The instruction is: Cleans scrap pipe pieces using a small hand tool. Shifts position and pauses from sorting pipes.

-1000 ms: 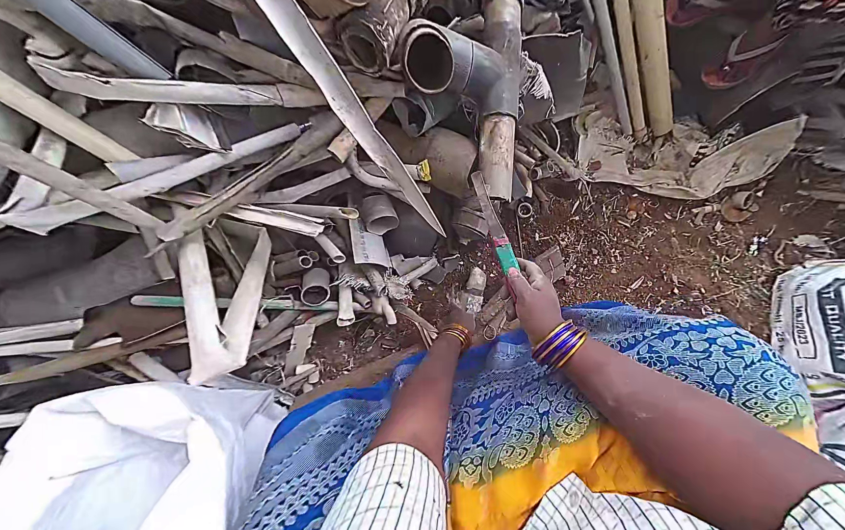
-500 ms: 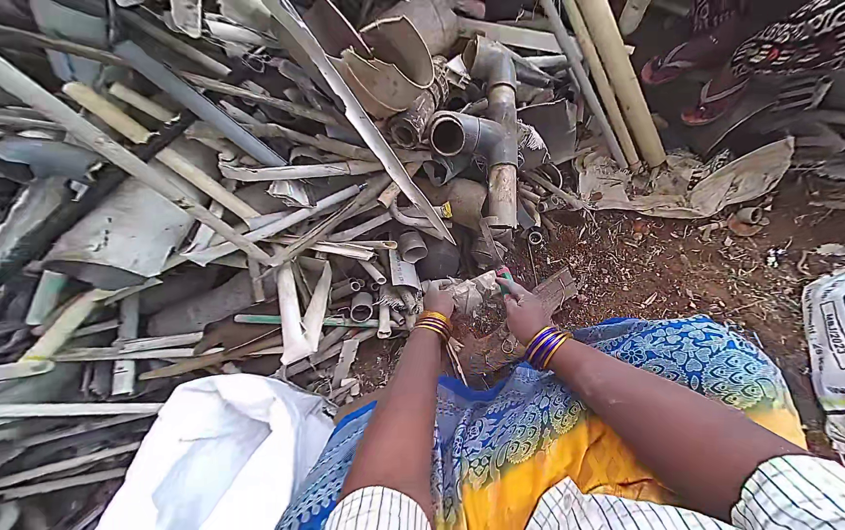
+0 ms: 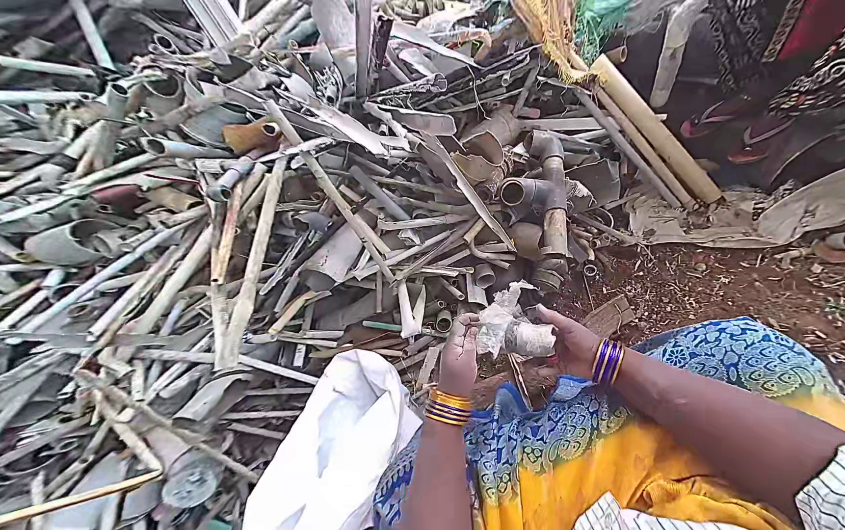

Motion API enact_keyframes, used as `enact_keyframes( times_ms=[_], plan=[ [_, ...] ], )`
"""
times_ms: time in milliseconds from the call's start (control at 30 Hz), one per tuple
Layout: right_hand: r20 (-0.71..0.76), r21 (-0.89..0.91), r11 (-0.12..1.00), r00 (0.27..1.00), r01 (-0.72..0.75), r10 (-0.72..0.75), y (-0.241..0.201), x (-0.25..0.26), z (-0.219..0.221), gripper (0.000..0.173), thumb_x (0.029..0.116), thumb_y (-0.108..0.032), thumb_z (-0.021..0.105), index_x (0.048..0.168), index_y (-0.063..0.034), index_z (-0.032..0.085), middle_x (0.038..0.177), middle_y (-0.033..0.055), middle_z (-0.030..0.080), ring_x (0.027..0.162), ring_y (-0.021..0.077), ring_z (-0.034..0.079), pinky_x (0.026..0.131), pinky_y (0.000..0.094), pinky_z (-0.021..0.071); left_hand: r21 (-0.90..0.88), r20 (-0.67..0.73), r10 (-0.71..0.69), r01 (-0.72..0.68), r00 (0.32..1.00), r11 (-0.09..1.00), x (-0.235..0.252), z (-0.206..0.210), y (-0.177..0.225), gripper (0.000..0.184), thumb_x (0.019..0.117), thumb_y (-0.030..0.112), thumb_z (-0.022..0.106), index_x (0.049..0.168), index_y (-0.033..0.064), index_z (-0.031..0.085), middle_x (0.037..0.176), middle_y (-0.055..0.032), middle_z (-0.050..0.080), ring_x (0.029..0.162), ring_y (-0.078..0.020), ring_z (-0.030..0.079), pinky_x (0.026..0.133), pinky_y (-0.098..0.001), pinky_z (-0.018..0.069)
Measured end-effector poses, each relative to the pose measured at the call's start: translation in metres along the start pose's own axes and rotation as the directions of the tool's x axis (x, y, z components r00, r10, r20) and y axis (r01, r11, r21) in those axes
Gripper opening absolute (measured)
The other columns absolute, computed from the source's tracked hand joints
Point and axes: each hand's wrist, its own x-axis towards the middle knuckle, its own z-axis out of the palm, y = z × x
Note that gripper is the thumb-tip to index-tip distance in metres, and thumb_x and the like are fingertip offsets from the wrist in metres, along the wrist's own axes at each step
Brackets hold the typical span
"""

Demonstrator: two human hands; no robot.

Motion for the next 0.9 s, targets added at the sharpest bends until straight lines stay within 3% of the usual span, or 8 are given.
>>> enact_keyframes(
  times_ms=[100,167,267,367,500,600,733,900],
  plan=[
    [0.141,-0.098,0.995,0.99,0.022,-0.009,0.004,-0.007,-0.008,0.038,0.1101,-0.041,0.033,0.112,-0.0132,0.058,0.093,0.0057,0.071,0.081,0.0173,0.072,0.068,0.0303,0.0602,-0.02,-0.065,0.061,-0.062,0.996,0.998,-0.002,0.01,-0.019,0.031,0.0993,-0.005,0.041,0.122,-0.0201,0.055,0.12,-0.0199,0.063,0.111,-0.0033,0.059,0.1,-0.0162,0.0459],
    [0.116,-0.117,0.991,0.992,0.063,-0.049,0.012,-0.006,-0.009,0.024,0.1078,-0.029,0.041,0.11,-0.0124,0.058,0.09,0.0046,0.071,0.078,0.0156,0.072,0.068,0.0292,0.0605,-0.006,-0.122,-0.01,0.009,0.993,1.0,-0.002,0.015,-0.019,0.03,0.1029,-0.002,0.042,0.124,-0.0169,0.058,0.123,-0.021,0.064,0.112,-0.0054,0.061,0.1,-0.0178,0.047],
    [-0.001,-0.177,0.958,0.973,0.226,-0.23,0.014,0.001,-0.003,0.043,0.0988,-0.012,0.055,0.14,-0.0022,0.047,0.111,0.0118,0.064,0.092,0.02,0.067,0.079,0.0364,0.0591,-0.009,-0.156,-0.172,0.173,0.973,0.985,0.0,0.024,-0.013,0.038,0.1105,0.009,0.036,0.134,-0.0155,0.054,0.133,-0.0259,0.061,0.121,-0.0134,0.059,0.105,-0.0228,0.0441],
    [-0.066,-0.26,0.905,0.928,0.338,-0.365,0.015,0.014,-0.004,0.067,0.0899,-0.01,0.066,0.15,-0.0004,0.038,0.127,0.015,0.059,0.1,0.0184,0.066,0.082,0.0331,0.0583,0.166,0.032,-0.343,0.334,0.939,0.928,0.004,0.027,-0.012,0.054,0.1075,0.021,0.053,0.149,-0.0115,0.04,0.144,-0.0294,0.054,0.135,-0.0288,0.055,0.115,-0.0381,0.0404],
    [-0.057,-0.426,0.857,0.937,0.29,-0.346,0.015,0.03,-0.007,0.074,0.0773,-0.008,0.075,0.143,0.0032,0.043,0.119,0.0145,0.062,0.097,0.0164,0.068,0.082,0.031,0.0602,0.072,0.006,-0.362,0.36,0.932,0.93,0.01,0.042,-0.02,0.051,0.1015,0.019,0.064,0.141,-0.0098,0.048,0.127,-0.0239,0.065,0.116,-0.022,0.064,0.104,-0.0361,0.0491],
    [-0.103,-0.553,0.813,0.953,0.183,-0.285,0.012,0.04,-0.003,0.07,0.0797,-0.01,0.079,0.139,0.0045,0.046,0.117,0.0161,0.064,0.097,0.0175,0.068,0.083,0.0327,0.0593,0.111,-0.007,-0.342,0.341,0.94,0.934,0.016,0.04,-0.028,0.047,0.1011,0.022,0.065,0.134,-0.0094,0.056,0.124,-0.0237,0.067,0.116,-0.0256,0.065,0.105,-0.0403,0.0484],
    [-0.1,-0.569,0.775,0.913,0.275,-0.397,0.021,0.053,0.004,0.06,0.0826,-0.015,0.076,0.131,0.0083,0.05,0.108,0.0067,0.065,0.095,0.0024,0.062,0.087,0.0207,0.0526,0.212,-0.025,-0.239,0.238,0.971,0.948,0.019,0.043,-0.03,0.032,0.1029,0.021,0.061,0.116,-0.0067,0.069,0.108,-0.0204,0.073,0.103,-0.0266,0.071,0.097,-0.0433,0.0529],
    [-0.216,-0.499,0.826,0.886,0.261,-0.411,0.021,0.07,-0.007,0.056,0.0798,-0.015,0.076,0.127,0.0069,0.053,0.103,0.0094,0.067,0.09,0.0097,0.067,0.081,0.0275,0.0573,0.311,-0.027,-0.208,0.206,0.978,0.928,0.029,0.041,-0.032,0.03,0.1052,0.019,0.056,0.108,-0.0077,0.069,0.106,-0.0222,0.071,0.1,-0.0306,0.071,0.093,-0.0446,0.0541]
  ],
)
